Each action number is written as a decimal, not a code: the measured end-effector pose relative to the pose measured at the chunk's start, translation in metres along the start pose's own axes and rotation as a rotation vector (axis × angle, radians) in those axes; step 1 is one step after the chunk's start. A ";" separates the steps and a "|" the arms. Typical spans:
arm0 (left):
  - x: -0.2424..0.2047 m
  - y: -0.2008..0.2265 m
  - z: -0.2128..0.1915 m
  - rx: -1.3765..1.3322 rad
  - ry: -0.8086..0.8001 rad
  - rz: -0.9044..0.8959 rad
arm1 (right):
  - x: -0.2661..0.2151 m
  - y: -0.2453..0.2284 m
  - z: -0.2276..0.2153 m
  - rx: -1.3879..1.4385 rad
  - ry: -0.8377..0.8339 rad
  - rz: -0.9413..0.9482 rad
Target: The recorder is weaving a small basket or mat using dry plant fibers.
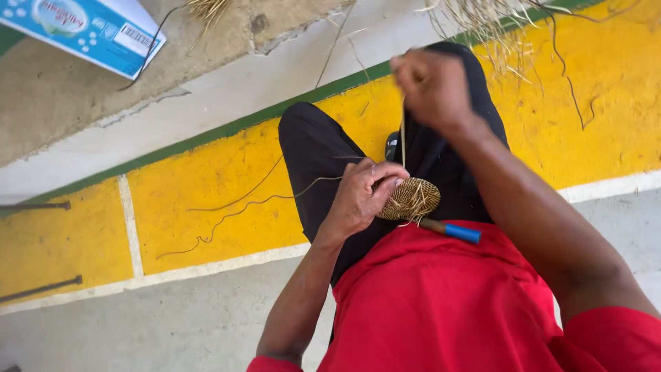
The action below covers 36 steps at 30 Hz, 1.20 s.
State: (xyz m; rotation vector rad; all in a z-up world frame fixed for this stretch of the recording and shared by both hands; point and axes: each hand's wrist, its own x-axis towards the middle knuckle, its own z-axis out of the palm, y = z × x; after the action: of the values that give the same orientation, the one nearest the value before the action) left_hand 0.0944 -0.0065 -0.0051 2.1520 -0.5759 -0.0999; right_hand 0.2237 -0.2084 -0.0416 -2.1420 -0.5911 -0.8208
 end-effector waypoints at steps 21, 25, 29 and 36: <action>-0.002 -0.028 0.001 0.108 -0.116 -0.116 | -0.098 -0.079 -0.076 1.044 -0.209 0.640; -0.001 -0.032 0.005 0.084 -0.177 -0.130 | -0.105 -0.082 -0.068 0.913 -0.273 0.612; -0.001 -0.031 0.001 0.079 -0.175 -0.117 | -0.102 -0.080 -0.057 0.865 -0.306 0.580; -0.004 -0.040 0.008 0.050 -0.165 -0.124 | -0.099 -0.083 -0.053 0.725 -0.315 0.539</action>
State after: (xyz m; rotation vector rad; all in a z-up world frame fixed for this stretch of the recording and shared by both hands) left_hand 0.1030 0.0097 -0.0422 2.2407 -0.5434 -0.3372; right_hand 0.0842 -0.2137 -0.0452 -1.6208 -0.3532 0.0457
